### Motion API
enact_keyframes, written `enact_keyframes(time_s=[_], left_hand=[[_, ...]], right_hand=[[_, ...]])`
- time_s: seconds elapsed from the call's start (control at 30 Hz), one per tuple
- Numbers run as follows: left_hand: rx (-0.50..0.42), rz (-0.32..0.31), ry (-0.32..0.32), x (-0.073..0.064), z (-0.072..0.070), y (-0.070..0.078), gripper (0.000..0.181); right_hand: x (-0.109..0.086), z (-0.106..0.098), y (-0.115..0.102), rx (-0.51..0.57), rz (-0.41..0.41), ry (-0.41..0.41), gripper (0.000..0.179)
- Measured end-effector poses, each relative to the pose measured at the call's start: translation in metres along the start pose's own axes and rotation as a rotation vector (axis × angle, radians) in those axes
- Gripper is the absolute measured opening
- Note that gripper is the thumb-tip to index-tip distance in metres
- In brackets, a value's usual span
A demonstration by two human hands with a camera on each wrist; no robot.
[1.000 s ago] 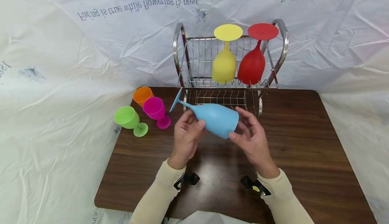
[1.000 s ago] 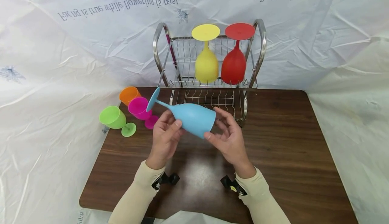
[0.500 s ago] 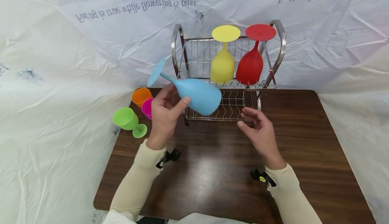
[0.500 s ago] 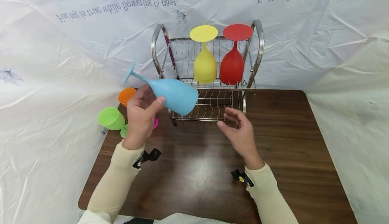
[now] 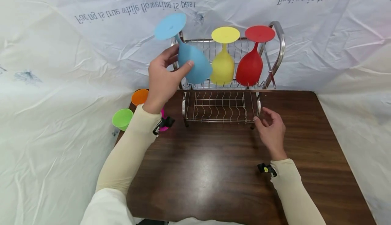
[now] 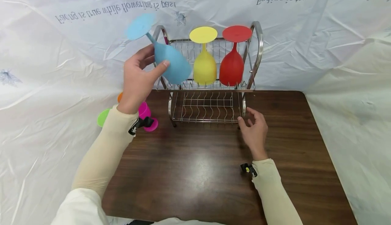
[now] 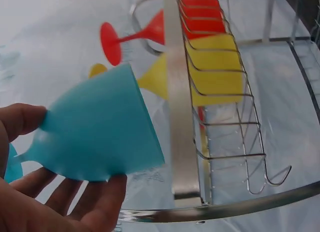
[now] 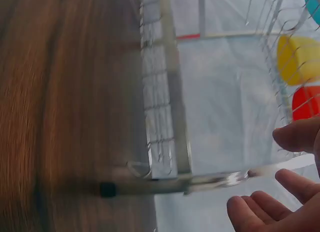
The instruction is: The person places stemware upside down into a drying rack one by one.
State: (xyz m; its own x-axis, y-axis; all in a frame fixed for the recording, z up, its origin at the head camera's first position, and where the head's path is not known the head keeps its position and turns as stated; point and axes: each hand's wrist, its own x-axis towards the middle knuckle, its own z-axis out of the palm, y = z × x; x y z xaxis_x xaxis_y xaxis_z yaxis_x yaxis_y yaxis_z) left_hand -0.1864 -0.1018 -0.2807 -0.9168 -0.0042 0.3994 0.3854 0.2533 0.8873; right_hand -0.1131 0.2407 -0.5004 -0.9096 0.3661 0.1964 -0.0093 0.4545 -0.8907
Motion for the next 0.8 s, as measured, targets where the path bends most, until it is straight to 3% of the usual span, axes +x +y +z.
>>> enact_keyframes(time_s=[0.17,0.4,0.53,0.8], left_hand=[[0.126,-0.045,-0.019,0.020,0.009,-0.005,0.062],[0.363,0.013,-0.077,0.033,0.026,-0.012,0.060],[0.467,-0.005,-0.112,0.035,0.035,-0.015,0.060],[0.513,-0.040,-0.138,0.033,0.040,-0.028,0.062]], right_hand=[[0.012,0.005,0.014,-0.042,0.001,0.024,0.048],[0.021,0.014,0.025,-0.070,-0.025,0.069,0.043],[0.023,0.017,0.029,-0.097,-0.045,0.096,0.041],[0.022,0.015,0.032,-0.086,-0.057,0.095,0.040]])
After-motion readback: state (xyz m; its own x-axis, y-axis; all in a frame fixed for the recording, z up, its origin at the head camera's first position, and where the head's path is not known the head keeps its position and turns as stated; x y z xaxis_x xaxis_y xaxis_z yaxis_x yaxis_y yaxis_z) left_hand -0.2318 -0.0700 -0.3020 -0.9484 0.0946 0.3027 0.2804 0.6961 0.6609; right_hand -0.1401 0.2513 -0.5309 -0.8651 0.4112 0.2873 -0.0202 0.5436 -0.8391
